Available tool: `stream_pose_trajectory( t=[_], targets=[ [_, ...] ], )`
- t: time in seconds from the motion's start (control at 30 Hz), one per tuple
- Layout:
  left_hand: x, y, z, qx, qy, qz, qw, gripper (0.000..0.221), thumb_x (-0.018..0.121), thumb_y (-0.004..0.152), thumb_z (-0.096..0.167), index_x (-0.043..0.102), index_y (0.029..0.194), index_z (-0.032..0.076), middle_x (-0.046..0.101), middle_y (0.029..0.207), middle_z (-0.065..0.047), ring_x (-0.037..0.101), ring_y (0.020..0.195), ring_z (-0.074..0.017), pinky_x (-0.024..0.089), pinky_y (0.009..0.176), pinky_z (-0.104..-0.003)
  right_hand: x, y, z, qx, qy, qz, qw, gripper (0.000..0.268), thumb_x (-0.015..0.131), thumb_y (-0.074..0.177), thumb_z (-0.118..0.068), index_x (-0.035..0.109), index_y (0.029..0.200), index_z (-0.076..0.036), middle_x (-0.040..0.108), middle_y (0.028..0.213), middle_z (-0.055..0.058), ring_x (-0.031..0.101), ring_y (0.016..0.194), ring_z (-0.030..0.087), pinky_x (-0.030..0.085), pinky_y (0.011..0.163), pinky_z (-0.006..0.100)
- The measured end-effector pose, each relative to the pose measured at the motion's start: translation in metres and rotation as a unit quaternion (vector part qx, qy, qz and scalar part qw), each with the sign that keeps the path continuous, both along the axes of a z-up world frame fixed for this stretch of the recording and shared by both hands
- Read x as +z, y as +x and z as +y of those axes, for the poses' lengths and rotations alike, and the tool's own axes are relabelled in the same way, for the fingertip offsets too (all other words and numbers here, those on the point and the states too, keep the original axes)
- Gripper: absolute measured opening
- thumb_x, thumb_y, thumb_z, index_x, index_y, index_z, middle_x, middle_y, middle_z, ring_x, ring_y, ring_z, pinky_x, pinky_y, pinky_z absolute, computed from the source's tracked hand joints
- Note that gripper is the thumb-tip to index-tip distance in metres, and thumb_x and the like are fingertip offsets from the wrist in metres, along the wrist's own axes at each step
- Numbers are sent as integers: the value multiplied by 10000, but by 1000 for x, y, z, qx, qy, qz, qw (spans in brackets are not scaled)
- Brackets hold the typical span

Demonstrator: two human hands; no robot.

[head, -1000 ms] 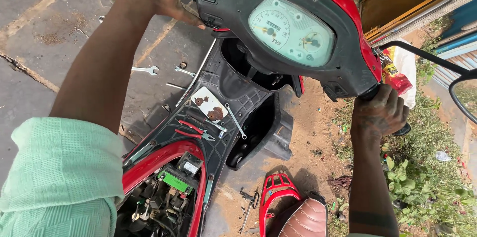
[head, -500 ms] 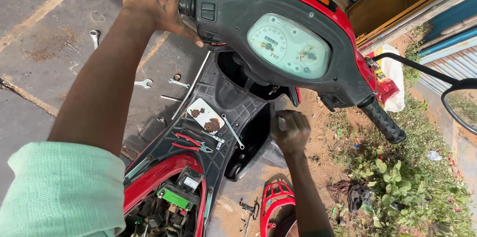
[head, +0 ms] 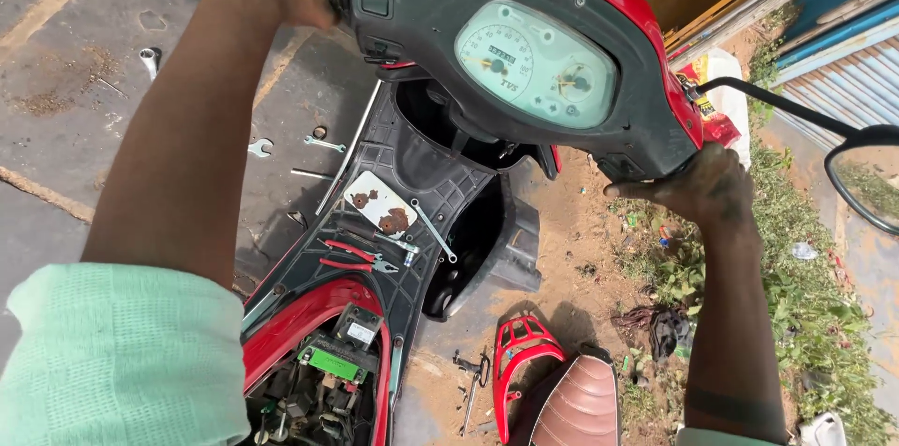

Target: The person repairs a red scooter with its front body panels removed, working on components in the under-seat compartment. They handle small fasteners and parts by hand, use a screwdriver on the scooter body, and later grip and reposition the handlebar assembly while standing beside the scooter.

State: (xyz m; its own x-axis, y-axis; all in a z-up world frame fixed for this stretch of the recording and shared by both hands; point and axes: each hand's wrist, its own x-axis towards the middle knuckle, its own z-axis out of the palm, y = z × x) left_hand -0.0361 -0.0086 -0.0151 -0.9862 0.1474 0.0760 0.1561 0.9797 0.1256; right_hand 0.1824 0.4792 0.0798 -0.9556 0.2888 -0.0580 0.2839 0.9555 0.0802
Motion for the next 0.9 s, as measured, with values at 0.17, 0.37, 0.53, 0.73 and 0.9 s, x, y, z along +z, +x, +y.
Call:
stream_pose_trajectory(
  t=[0.17,0.37,0.53,0.73,0.9],
  targets=[
    [-53,-34,-2,28,50,30,998,365,610,929,435,632,783,101,625,684,-63,612,605,-235,486,578,-372,-16,10,12,-58,66,-71,994,1021,862,466,-855,769,1005,7,769,889,176,761,845,324,615,847,461],
    [-58,-36,1,29,87,84,992,302,599,881,433,502,712,203,478,609,31,464,531,-159,425,550,-349,-24,25,6,-40,69,17,997,1095,820,507,-886,662,1157,-19,763,886,145,747,829,331,567,809,491],
    [-43,-25,-1,83,188,-22,978,243,549,891,473,546,870,230,506,758,91,470,645,-117,429,641,-320,-40,37,15,86,101,171,976,1159,814,590,-904,630,1278,9,743,1013,189,721,905,356,556,796,494],
    [-30,-16,0,153,277,-133,939,299,499,900,512,590,1028,257,534,907,152,475,760,-74,433,732,-291,-58,46,18,219,142,345,902,1103,855,723,-853,614,1300,55,738,1075,191,733,964,342,580,840,434],
    [-61,-32,-8,109,184,-85,973,491,510,900,668,620,1097,232,587,943,115,544,827,-118,459,810,-338,-17,24,10,58,62,98,991,1055,839,606,-838,653,1191,20,754,916,180,744,861,345,587,825,469]
  ],
)
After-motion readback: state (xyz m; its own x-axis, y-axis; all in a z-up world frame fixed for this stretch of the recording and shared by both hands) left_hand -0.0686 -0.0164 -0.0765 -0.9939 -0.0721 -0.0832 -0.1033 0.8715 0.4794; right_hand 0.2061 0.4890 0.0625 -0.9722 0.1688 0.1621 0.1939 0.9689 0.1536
